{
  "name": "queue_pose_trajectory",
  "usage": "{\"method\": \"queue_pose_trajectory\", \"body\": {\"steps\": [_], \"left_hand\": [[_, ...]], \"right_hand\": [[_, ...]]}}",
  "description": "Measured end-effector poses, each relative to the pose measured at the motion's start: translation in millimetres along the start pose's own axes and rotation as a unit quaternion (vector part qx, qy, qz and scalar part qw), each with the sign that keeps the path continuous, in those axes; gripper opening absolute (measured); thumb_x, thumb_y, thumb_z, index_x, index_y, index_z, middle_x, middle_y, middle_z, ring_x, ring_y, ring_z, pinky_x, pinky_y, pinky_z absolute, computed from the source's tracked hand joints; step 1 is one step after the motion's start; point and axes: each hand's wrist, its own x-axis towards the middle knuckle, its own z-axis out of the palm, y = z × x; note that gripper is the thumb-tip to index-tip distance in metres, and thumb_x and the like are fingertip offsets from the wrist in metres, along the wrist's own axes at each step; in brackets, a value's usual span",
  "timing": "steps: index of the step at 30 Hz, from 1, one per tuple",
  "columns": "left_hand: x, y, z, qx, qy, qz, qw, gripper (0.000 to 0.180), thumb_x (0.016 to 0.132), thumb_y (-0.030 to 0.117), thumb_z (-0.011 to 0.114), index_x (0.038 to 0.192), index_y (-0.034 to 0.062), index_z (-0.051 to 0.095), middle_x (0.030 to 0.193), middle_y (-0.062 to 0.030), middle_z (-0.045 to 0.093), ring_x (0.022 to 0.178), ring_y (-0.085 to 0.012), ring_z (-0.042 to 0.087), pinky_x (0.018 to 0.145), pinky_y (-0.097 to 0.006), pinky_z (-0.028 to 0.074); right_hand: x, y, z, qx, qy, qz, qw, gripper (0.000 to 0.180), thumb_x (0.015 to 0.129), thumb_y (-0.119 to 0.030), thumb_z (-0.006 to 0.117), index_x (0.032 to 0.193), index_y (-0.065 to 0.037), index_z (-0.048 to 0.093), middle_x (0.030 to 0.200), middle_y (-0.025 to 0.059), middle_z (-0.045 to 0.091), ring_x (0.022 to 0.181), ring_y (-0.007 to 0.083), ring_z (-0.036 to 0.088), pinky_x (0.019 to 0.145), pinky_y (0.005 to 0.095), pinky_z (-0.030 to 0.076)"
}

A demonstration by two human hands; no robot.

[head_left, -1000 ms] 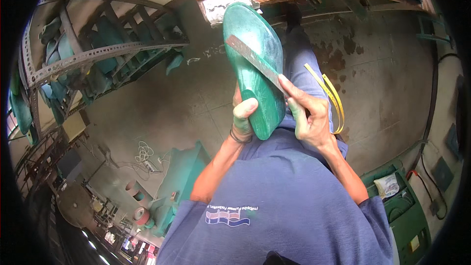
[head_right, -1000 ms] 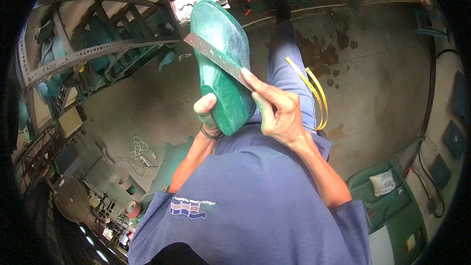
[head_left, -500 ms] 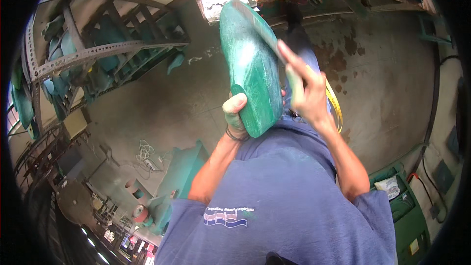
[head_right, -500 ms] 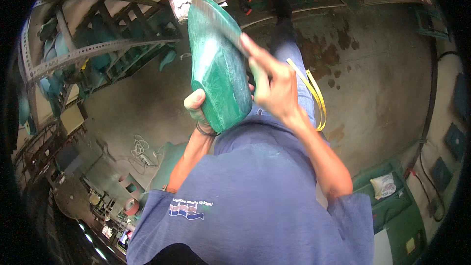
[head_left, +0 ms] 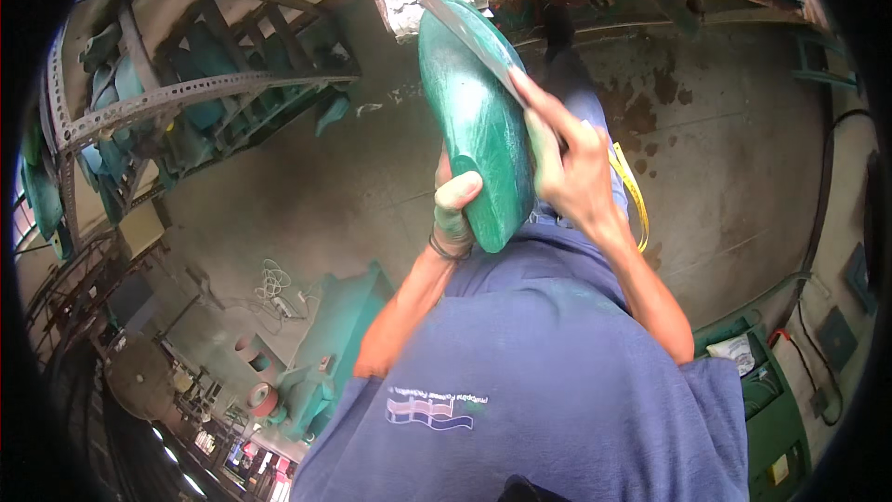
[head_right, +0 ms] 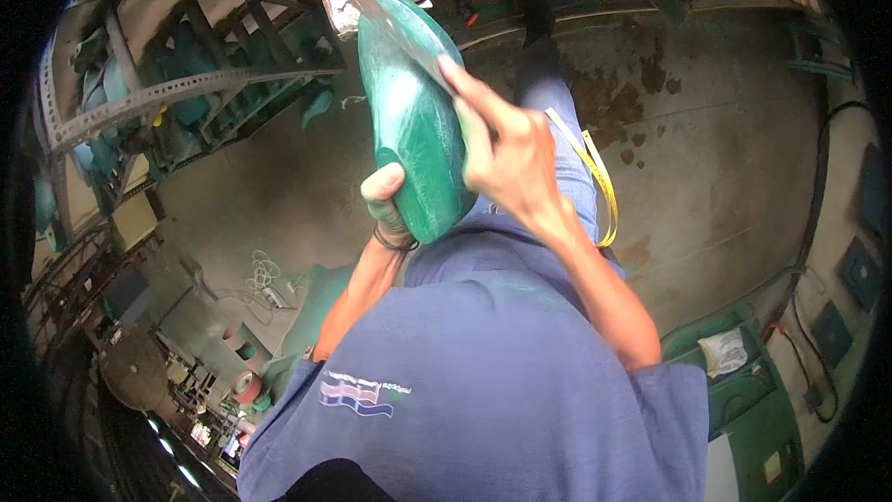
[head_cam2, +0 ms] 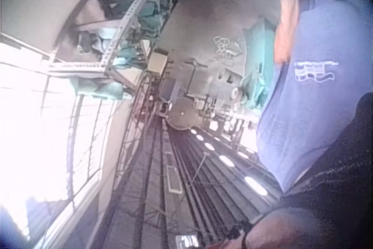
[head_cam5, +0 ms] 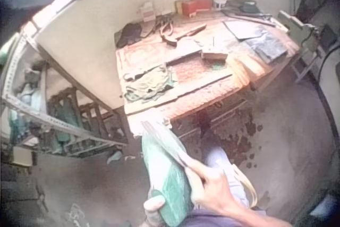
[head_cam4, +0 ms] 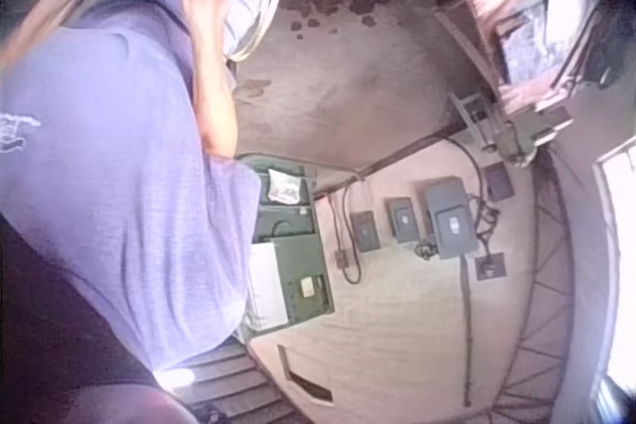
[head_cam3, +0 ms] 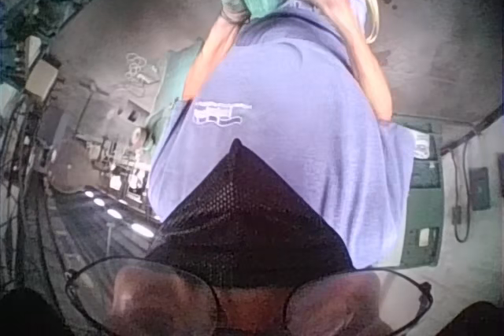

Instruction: The person is using a metal file to smooth the edges and surface of a green plastic shoe last.

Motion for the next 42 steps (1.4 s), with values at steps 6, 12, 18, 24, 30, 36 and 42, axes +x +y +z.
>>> {"method": "queue_pose_trajectory", "body": {"steps": [6, 12, 18, 24, 30, 36, 42], "left_hand": [[-2, 5, -4, -0.009, 0.017, -0.008, 1.000, 0.102, 0.075, 0.053, 0.073, 0.156, -0.0032, 0.044, 0.135, -0.0179, 0.064, 0.122, -0.0303, 0.068, 0.102, -0.046, 0.060], [-1, 8, -6, -0.015, -0.016, -0.059, 0.998, 0.101, 0.074, 0.051, 0.072, 0.155, -0.0018, 0.044, 0.129, -0.0206, 0.066, 0.112, -0.0322, 0.073, 0.093, -0.047, 0.065], [-8, 14, 6, -0.055, 0.034, -0.031, 0.997, 0.100, 0.076, 0.048, 0.072, 0.157, -0.0014, 0.042, 0.129, -0.0222, 0.066, 0.106, -0.0338, 0.075, 0.088, -0.048, 0.067], [-4, 16, -20, -0.019, -0.062, -0.084, 0.994, 0.103, 0.076, 0.052, 0.073, 0.158, -0.0029, 0.044, 0.132, -0.0213, 0.069, 0.114, -0.0356, 0.074, 0.098, -0.054, 0.063], [-10, 25, -7, -0.108, -0.036, -0.043, 0.993, 0.111, 0.074, 0.058, 0.074, 0.163, -0.0004, 0.040, 0.147, -0.0211, 0.061, 0.129, -0.0346, 0.067, 0.107, -0.053, 0.059], [-5, 27, -15, -0.120, -0.109, -0.100, 0.982, 0.110, 0.075, 0.059, 0.075, 0.159, -0.0048, 0.043, 0.136, -0.0305, 0.065, 0.115, -0.0428, 0.073, 0.095, -0.056, 0.065], [-13, 31, -5, -0.184, -0.063, -0.047, 0.980, 0.110, 0.077, 0.062, 0.073, 0.158, -0.0061, 0.042, 0.135, -0.0312, 0.065, 0.114, -0.0438, 0.073, 0.094, -0.056, 0.065]], "right_hand": [[-46, -4, -4, -0.028, -0.012, -0.035, 0.999, 0.048, 0.102, 0.002, 0.063, 0.150, -0.008, 0.068, 0.125, 0.0227, 0.078, 0.103, 0.0336, 0.079, 0.090, 0.0353, 0.061], [26, 13, 0, 0.018, 0.039, -0.065, 0.997, 0.044, 0.106, -0.005, 0.061, 0.149, -0.010, 0.069, 0.128, 0.0201, 0.079, 0.106, 0.0287, 0.082, 0.087, 0.0362, 0.063], [-43, -8, -7, -0.055, -0.011, -0.016, 0.998, 0.051, 0.099, 0.002, 0.067, 0.148, -0.011, 0.071, 0.119, 0.0249, 0.080, 0.097, 0.0331, 0.083, 0.084, 0.0364, 0.063], [27, -2, -3, 0.034, -0.002, 0.009, 0.999, 0.046, 0.103, -0.003, 0.065, 0.148, -0.012, 0.071, 0.124, 0.0218, 0.079, 0.098, 0.0304, 0.083, 0.079, 0.0365, 0.064], [-61, -4, -5, -0.021, -0.012, -0.077, 0.997, 0.060, 0.092, 0.006, 0.072, 0.148, -0.015, 0.073, 0.075, 0.0143, 0.069, 0.059, 0.0246, 0.065, 0.062, 0.0370, 0.055], [13, 5, -2, 0.073, 0.027, 0.006, 0.997, 0.047, 0.108, -0.003, 0.059, 0.154, -0.010, 0.066, 0.104, 0.0108, 0.079, 0.072, 0.0074, 0.066, 0.067, 0.0278, 0.055], [-73, 15, -19, -0.048, -0.011, -0.112, 0.992, 0.066, 0.091, 0.010, 0.066, 0.152, -0.017, 0.070, 0.072, 0.0099, 0.065, 0.055, 0.0162, 0.058, 0.057, 0.0317, 0.049]]}}
